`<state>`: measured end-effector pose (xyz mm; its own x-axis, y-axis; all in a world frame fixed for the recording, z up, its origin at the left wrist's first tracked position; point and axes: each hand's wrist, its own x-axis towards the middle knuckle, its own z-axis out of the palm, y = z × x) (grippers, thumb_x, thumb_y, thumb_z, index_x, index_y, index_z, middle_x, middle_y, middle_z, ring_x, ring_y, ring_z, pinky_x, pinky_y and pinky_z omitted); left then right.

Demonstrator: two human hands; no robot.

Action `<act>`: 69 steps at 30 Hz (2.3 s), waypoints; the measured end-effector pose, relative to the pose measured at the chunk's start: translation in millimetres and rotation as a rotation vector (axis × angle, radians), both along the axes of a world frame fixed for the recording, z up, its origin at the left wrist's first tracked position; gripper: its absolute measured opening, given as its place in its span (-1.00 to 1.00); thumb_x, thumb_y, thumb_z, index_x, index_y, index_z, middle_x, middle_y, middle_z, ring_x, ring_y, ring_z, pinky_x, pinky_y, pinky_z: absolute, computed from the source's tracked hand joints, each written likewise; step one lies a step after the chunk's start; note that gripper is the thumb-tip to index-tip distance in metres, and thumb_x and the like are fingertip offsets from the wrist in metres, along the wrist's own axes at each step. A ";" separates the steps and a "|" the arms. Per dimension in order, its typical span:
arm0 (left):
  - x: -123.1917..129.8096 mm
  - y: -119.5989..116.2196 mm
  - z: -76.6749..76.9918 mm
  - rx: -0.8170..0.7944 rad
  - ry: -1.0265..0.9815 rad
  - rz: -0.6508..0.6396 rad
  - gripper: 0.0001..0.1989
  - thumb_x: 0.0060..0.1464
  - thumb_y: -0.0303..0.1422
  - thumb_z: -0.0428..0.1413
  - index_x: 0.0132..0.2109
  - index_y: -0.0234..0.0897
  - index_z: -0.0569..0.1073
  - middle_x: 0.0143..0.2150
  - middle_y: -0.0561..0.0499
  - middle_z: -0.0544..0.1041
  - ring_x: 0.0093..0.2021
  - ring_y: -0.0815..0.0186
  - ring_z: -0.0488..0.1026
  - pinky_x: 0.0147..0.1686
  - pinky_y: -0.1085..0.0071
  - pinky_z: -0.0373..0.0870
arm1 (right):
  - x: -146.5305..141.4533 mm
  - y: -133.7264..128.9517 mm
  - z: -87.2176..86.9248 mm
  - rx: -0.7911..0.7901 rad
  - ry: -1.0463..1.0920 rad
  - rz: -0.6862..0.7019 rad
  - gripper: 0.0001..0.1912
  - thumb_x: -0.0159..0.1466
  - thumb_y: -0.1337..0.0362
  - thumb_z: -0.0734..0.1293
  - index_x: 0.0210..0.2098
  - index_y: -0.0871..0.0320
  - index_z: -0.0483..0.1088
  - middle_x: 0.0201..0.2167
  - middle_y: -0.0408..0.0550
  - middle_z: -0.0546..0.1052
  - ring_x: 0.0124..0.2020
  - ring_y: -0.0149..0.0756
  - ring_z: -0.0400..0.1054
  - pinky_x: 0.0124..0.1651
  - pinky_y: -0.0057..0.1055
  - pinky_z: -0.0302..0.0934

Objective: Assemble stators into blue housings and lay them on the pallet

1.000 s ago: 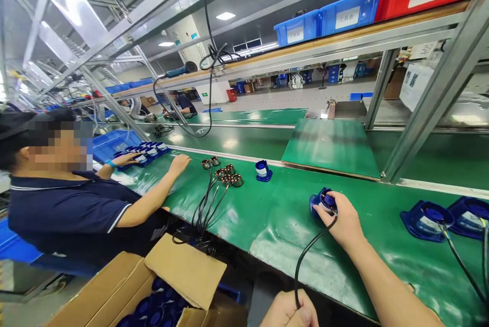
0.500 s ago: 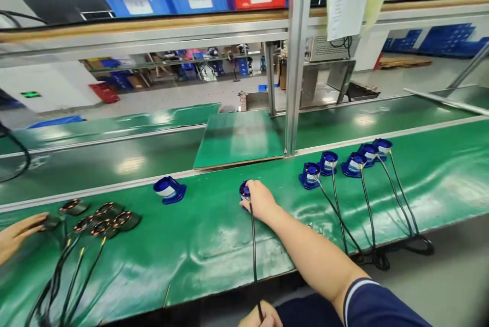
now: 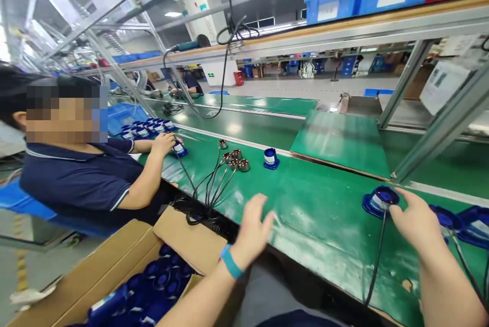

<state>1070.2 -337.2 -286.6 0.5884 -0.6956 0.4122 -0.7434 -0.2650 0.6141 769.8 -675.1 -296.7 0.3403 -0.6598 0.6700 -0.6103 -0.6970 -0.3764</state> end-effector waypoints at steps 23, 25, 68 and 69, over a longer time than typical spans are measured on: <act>119.4 93.3 31.1 -0.104 0.382 0.038 -0.65 0.22 -0.10 0.06 -0.19 -0.30 0.56 -0.51 0.05 0.42 -0.49 0.34 0.37 -0.46 0.42 0.34 | 398.0 242.0 22.1 0.287 0.509 0.735 -0.46 0.29 0.29 0.42 0.22 0.10 0.27 0.24 0.19 0.26 0.09 -0.10 0.34 0.09 -0.18 0.28; 122.1 102.2 48.7 -0.136 0.705 0.010 -0.60 0.17 -0.06 0.13 -0.16 -0.35 0.54 -0.58 0.15 0.30 -0.64 0.47 0.17 -0.63 0.52 0.11 | 405.9 245.5 14.8 0.303 0.488 0.719 -0.64 0.35 0.28 0.36 0.11 0.14 0.32 0.15 0.15 0.33 0.03 -0.16 0.35 0.07 -0.22 0.26; 131.6 -172.3 -23.1 -0.108 0.340 -0.034 -0.44 -0.09 -0.29 0.34 0.02 -0.28 0.31 -0.07 -0.11 0.56 -0.07 0.16 0.53 -0.01 0.22 0.43 | 263.3 118.7 -12.7 0.177 -0.320 0.339 -0.84 0.36 0.18 0.30 -0.25 0.11 0.46 -0.03 0.13 0.49 0.03 -0.06 0.34 0.12 -0.06 0.29; 118.3 -160.4 -29.2 -0.112 0.344 -0.030 -0.44 -0.08 -0.28 0.34 0.03 -0.26 0.30 -0.08 -0.11 0.56 -0.09 0.16 0.53 -0.04 0.23 0.44 | 259.6 126.2 -3.2 0.149 -0.357 0.358 -0.82 0.37 0.16 0.30 -0.18 0.12 0.46 -0.01 0.13 0.48 0.05 -0.07 0.34 0.13 -0.06 0.29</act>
<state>1188.5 -497.6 -315.8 0.6862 -0.6762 0.2682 -0.4944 -0.1631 0.8538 1029.4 -548.9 -299.9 0.3292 -0.6411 0.6932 -0.1594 -0.7614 -0.6284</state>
